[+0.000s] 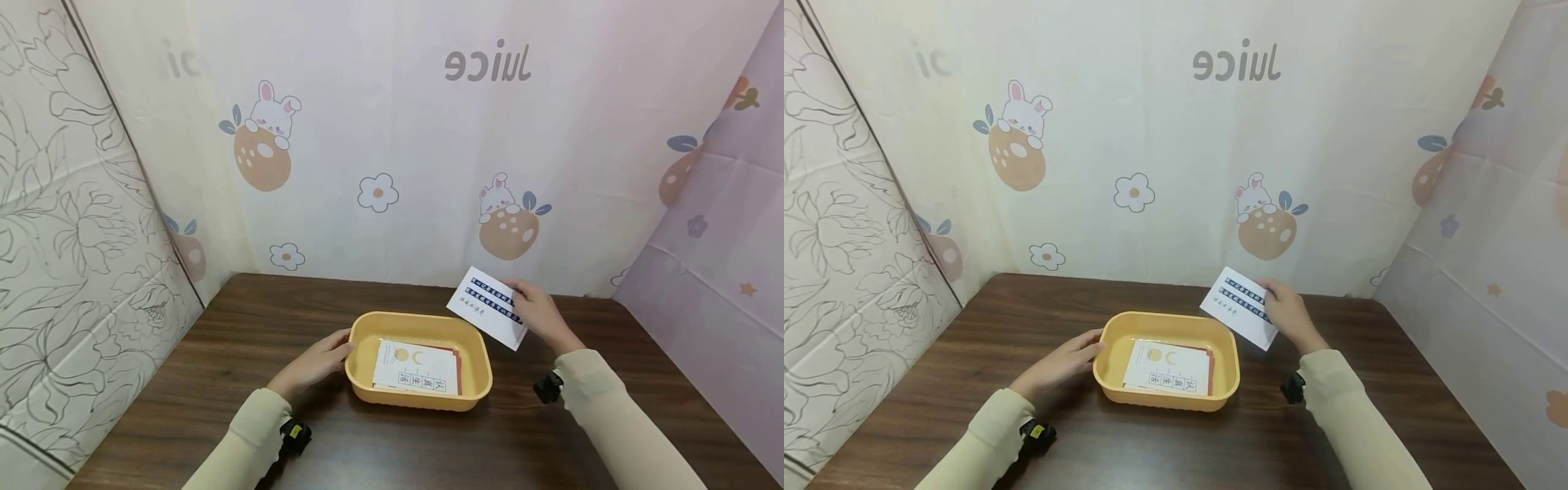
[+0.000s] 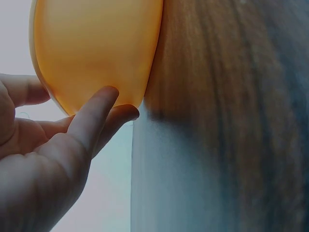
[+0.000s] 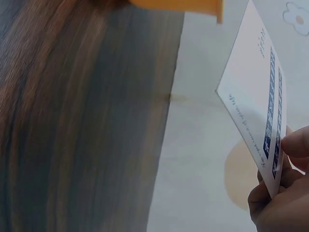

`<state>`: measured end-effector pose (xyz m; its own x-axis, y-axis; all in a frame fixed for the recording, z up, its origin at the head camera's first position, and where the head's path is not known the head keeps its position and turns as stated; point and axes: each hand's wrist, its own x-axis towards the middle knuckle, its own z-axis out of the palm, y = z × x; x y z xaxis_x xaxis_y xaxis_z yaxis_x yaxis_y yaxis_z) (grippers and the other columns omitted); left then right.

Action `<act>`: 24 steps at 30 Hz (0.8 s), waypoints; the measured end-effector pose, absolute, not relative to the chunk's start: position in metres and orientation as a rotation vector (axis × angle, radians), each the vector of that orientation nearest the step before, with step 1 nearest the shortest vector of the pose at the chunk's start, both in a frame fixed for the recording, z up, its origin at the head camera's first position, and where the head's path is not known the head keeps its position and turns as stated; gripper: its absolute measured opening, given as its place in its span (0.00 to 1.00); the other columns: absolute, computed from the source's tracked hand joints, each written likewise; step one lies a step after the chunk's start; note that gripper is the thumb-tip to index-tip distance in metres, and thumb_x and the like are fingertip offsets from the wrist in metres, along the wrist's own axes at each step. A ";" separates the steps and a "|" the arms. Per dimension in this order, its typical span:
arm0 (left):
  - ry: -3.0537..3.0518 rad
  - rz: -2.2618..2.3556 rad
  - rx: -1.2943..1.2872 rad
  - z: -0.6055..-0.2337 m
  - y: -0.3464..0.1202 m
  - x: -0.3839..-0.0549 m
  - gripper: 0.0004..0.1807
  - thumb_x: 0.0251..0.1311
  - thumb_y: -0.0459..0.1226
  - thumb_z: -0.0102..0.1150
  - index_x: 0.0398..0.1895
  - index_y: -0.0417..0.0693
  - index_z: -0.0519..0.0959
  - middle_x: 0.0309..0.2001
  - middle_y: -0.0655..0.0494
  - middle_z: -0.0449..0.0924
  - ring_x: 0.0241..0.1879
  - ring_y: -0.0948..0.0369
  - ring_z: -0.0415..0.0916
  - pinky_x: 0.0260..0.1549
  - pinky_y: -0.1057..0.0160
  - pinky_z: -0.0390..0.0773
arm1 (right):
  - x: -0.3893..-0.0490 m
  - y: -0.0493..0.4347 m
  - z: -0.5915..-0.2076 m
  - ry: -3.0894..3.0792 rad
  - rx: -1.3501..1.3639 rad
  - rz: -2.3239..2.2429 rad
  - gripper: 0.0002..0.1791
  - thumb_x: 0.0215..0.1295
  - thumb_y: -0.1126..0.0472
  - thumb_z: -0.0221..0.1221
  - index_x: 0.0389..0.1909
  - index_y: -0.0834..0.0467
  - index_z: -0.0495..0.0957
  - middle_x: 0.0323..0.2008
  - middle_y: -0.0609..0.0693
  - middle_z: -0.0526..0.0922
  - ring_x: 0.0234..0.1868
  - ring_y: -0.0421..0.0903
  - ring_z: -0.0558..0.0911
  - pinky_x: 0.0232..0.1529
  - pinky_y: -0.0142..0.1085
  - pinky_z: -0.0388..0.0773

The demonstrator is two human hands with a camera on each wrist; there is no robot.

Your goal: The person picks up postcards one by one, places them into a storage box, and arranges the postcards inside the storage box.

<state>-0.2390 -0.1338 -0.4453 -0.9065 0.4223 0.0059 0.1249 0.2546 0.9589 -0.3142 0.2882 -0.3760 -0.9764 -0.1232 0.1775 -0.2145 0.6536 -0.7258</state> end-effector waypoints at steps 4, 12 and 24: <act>2.271 1.704 0.504 -0.445 -0.133 -0.239 0.28 0.80 0.40 0.42 0.77 0.38 0.56 0.71 0.38 0.62 0.65 0.46 0.69 0.58 0.50 0.75 | -0.310 0.278 -0.371 -2.778 0.310 1.212 0.24 0.81 0.58 0.38 0.70 0.63 0.68 0.53 0.64 0.80 0.43 0.53 0.83 0.39 0.41 0.80; 2.274 1.706 0.497 -0.444 -0.133 -0.238 0.28 0.80 0.40 0.42 0.77 0.39 0.57 0.71 0.38 0.63 0.65 0.46 0.69 0.59 0.50 0.75 | -0.308 0.254 -0.370 -2.788 0.435 1.242 0.21 0.79 0.63 0.41 0.65 0.62 0.73 0.50 0.63 0.81 0.41 0.52 0.84 0.36 0.40 0.81; 2.270 1.710 0.478 -0.444 -0.133 -0.239 0.28 0.80 0.41 0.43 0.77 0.40 0.57 0.71 0.39 0.63 0.65 0.47 0.69 0.59 0.51 0.75 | -0.299 0.220 -0.361 -2.848 0.647 1.216 0.19 0.78 0.65 0.45 0.63 0.60 0.76 0.51 0.58 0.82 0.41 0.48 0.83 0.41 0.41 0.82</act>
<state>-0.2385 -0.1329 -0.4442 -0.9122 0.4096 -0.0089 0.1045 0.2537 0.9616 -0.2994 0.2202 -0.3612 -0.9161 -0.3767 0.1370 -0.3595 0.6209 -0.6966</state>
